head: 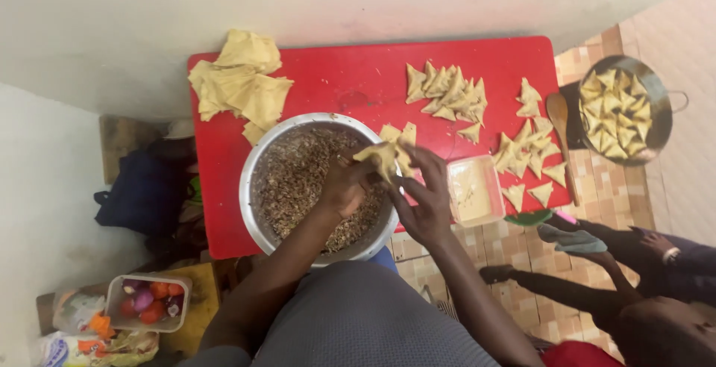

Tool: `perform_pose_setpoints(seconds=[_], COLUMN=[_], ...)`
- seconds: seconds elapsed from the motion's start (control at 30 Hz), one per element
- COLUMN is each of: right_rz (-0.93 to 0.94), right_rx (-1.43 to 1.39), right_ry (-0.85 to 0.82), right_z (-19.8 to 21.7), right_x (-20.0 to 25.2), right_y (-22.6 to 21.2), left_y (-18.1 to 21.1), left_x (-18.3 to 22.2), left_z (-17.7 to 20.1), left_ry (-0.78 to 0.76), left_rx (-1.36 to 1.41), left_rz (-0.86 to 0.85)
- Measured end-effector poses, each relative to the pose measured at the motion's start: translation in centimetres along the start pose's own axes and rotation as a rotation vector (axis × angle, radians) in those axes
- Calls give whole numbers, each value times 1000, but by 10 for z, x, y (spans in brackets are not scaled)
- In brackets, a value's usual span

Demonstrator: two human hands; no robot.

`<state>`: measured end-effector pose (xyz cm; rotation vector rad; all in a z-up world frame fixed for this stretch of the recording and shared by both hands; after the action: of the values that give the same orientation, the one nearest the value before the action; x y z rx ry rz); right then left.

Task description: Folding and filling samosas with meat mixture and sealing them with paste

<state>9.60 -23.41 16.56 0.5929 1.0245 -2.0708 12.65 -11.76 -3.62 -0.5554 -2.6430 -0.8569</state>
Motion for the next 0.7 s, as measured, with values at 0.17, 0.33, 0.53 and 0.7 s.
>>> perform_pose_setpoints(seconds=[0.17, 0.33, 0.53, 0.7], right_rz=[-375, -902, -960, -980], right_rx=[-272, -481, -137, -56], right_ry=[159, 300, 188, 261], right_z=[-3, 7, 84, 138], right_x=[37, 124, 177, 229], right_y=[34, 101, 147, 184], left_y=[8, -19, -75, -89], left_x=[3, -22, -129, -312], left_z=[-1, -34, -96, -108], left_ry=[60, -78, -346, 27], left_rx=[11, -281, -813, -1378], left_rz=[-8, 26, 281, -710])
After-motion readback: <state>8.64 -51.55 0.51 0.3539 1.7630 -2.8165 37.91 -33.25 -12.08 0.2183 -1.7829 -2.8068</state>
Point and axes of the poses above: each hand's wrist, its own x-axis away from the middle knuckle, its own z-axis out of the back of the hand, y = z × x, the point moved 9 cm from there along -x, towards the middle knuckle, and after that the axes turned 11 degrees about z, right-handed, at the moved point
